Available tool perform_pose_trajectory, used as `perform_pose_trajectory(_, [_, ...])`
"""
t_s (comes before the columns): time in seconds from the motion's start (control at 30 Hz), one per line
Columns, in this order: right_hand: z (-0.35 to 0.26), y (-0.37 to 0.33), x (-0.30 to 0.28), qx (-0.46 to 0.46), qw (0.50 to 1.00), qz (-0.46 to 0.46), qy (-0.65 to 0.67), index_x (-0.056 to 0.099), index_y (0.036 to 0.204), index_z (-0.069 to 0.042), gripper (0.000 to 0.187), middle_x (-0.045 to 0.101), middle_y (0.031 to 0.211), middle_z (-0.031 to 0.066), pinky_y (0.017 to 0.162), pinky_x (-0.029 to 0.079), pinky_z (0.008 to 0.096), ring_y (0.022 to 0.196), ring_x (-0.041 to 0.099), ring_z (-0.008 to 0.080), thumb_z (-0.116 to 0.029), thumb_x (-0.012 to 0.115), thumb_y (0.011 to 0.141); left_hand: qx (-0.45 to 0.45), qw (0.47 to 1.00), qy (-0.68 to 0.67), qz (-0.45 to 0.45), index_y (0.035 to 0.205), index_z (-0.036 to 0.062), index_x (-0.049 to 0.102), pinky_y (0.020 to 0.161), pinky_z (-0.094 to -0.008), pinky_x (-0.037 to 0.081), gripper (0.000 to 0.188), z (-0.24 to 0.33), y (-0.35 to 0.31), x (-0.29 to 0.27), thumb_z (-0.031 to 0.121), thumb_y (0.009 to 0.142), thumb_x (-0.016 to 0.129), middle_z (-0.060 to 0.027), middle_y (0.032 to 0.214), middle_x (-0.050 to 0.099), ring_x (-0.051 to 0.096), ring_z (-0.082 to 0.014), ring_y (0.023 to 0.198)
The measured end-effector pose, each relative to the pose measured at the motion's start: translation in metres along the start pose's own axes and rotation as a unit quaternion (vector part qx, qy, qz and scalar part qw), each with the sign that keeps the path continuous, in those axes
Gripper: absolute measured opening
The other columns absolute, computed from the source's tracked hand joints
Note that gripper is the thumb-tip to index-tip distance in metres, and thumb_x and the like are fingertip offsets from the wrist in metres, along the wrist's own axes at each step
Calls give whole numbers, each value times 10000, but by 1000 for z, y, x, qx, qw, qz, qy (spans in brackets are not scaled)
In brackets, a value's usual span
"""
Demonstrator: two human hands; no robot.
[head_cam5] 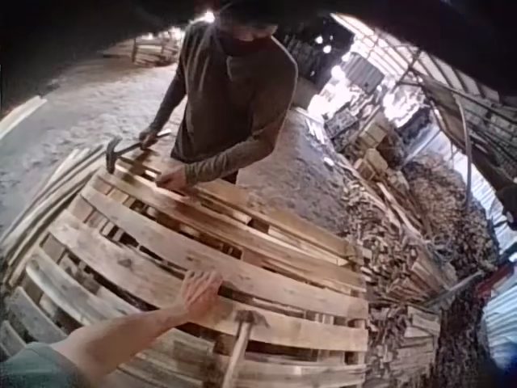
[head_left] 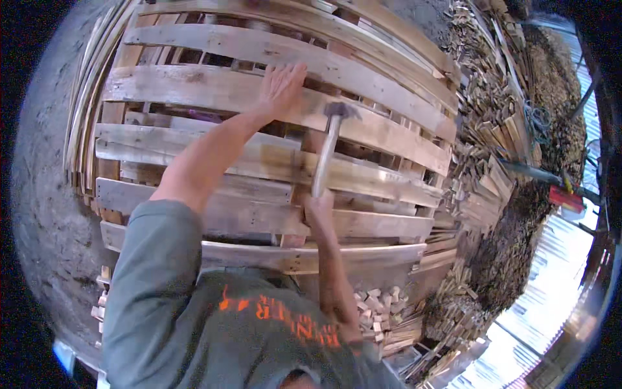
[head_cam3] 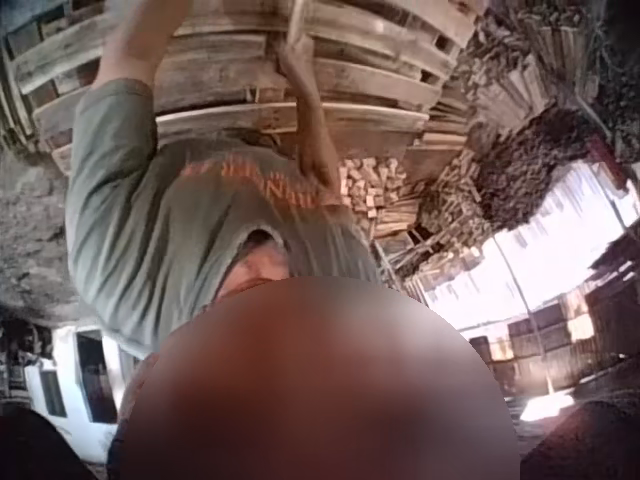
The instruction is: Assembling wooden pallets by hammering nails into wooden slats on a workshop floor.
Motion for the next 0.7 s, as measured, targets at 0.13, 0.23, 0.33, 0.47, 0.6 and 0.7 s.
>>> perform_pose_trajectory(0.13, [-67, -35, -22, -138, 989, -21, -50, 512, 793, -36, 104, 487, 577, 16, 381, 359, 259, 439, 467, 87, -106, 585, 816, 68, 975, 90, 192, 1221, 79, 491, 974, -498, 320, 362, -14, -26, 2, 207, 882, 495, -142, 1081, 598, 541, -325, 1064])
perform_pose_trajectory(0.23, [-85, -74, -46, -77, 997, 2, 15, 546, 785, -33, 143, 507, 616, -15, 504, 414, 304, 551, 490, 112, -141, 637, 808, 47, 963, 55, 260, 1209, 77, 513, 984, -518, 315, 350, -20, -23, -12, 217, 889, 498, -147, 1074, 598, 537, -329, 1069])
perform_pose_trajectory(0.33, [-68, -112, -61, -126, 986, -9, 110, 524, 873, -59, 157, 492, 596, 3, 428, 401, 261, 481, 490, 93, -69, 651, 783, -10, 972, 5, 233, 1147, 76, 542, 937, -515, 349, 303, -16, -16, -27, 223, 883, 512, -146, 1044, 598, 543, -325, 1032])
perform_pose_trajectory(0.47, [-16, -130, -58, -133, 990, -22, 40, 495, 873, -57, 202, 517, 618, 23, 439, 427, 276, 491, 511, 121, -84, 662, 764, -48, 985, -89, 138, 1048, 69, 552, 807, -467, 430, 215, -36, -16, -25, 199, 882, 508, -163, 990, 585, 555, -334, 948])
perform_pose_trajectory(0.6, [-2, -134, -31, -9, 996, -67, 59, 487, 871, -57, 200, 520, 629, 34, 419, 415, 273, 476, 506, 131, -92, 660, 778, -208, 876, -337, 274, 1023, 37, 533, 710, -406, 462, 243, -31, -70, -67, 134, 819, 623, -168, 896, 561, 559, -313, 811])
perform_pose_trajectory(0.7, [25, -122, -13, 52, 992, -85, 76, 457, 913, -45, 242, 506, 626, 30, 391, 373, 272, 455, 483, 125, -153, 653, 822, -410, 764, -369, 336, 1085, 41, 511, 718, -376, 473, 342, -49, -155, -69, 147, 807, 678, -112, 868, 568, 559, -243, 769])
Point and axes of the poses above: each hand's wrist, its own y-axis towards the middle knuckle, its own x-axis out of the palm, z = x × y, the point moved 10 cm from there along y, towards the middle knuckle
